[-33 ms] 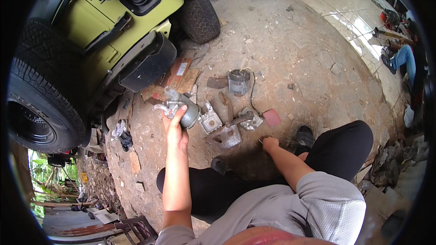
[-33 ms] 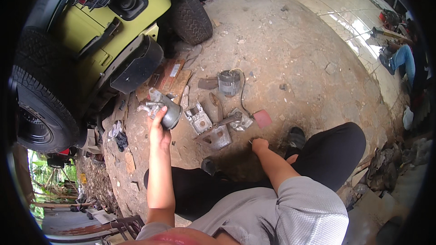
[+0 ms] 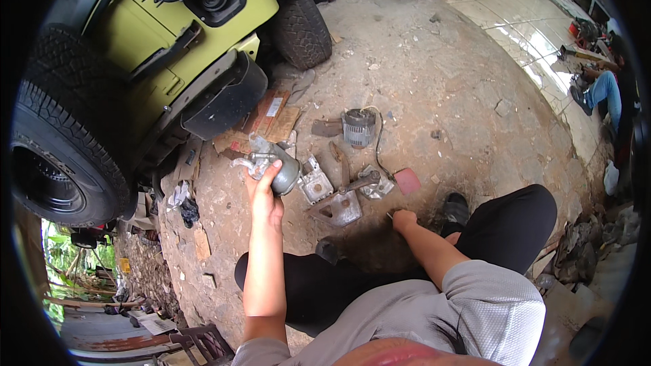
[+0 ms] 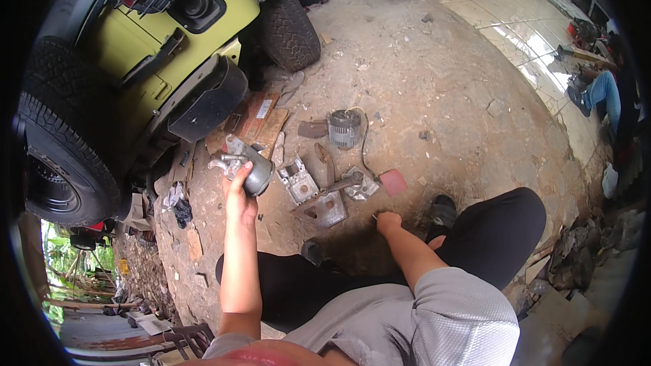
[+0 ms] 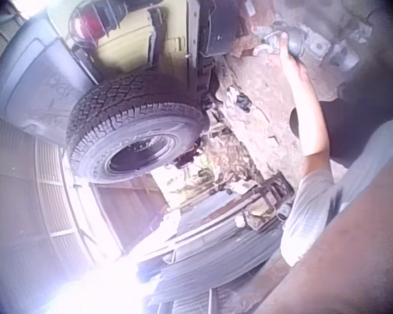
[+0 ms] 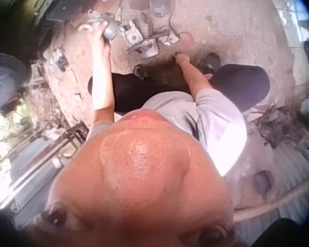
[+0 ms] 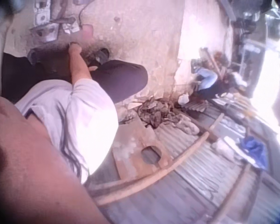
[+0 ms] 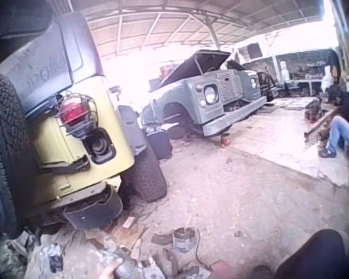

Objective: The person sits on the ground and uses a wrench to loosen and remove bolts from a cylindrical mechanical part. They separate the part into two pieces, inspect the interior, and then reassemble it by tightening the bolts back in place.

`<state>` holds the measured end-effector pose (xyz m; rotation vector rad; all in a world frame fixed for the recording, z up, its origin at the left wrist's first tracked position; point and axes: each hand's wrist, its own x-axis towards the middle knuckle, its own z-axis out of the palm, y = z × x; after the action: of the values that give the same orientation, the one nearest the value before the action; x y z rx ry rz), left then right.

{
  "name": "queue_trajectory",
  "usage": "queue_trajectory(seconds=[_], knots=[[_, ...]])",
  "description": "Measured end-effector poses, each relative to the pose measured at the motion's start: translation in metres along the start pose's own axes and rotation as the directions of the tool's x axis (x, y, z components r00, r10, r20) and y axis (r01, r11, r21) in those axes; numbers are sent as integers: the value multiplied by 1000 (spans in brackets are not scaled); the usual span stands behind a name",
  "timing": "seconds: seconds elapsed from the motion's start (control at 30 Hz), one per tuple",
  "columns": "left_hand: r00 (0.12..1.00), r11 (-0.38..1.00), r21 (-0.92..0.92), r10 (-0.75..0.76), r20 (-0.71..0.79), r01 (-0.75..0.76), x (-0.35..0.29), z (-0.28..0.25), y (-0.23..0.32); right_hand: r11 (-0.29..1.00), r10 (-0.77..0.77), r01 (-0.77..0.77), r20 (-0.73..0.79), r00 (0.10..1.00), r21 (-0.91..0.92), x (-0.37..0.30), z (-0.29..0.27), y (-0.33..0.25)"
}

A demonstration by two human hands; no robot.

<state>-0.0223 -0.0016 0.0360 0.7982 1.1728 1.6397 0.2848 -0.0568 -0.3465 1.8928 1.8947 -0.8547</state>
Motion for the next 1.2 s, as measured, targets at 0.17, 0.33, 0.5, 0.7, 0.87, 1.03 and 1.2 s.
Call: queue_trajectory(seconds=[0.17, 0.33, 0.5, 0.7, 0.87, 1.03, 1.2], knots=[[999, 999, -30, -33, 1, 33, 2, 3, 4, 998, 25, -24, 9, 1000, -59, 4, 7, -3], [999, 996, -83, -37, -8, 36, 1, 5, 6, 990, 49, -44, 38, 998, -133, 1, 10, -1], [999, 995, -95, -28, 20, 30, -1, 6, 10, 995, 67, -64, 36, 997, -74, -2, 0, 10], [1000, 994, -108, -24, 20, 26, 1, -3, 10, 893, 145, -167, 84, 986, 418, 38, -42, 30], [1000, 998, -58, -2, -19, 1, 1, -14, 12, 326, 105, 29, -67, 992, 945, 64, -100, 27], [1000, 993, -115, -17, -16, 15, 6, -13, 8, 130, 160, 205, -224, 961, 970, 48, -198, 5], [996, 987, -138, -86, 2, 85, 10, -16, -7, 21, -14, 436, -436, 900, 900, -19, -274, -40]])
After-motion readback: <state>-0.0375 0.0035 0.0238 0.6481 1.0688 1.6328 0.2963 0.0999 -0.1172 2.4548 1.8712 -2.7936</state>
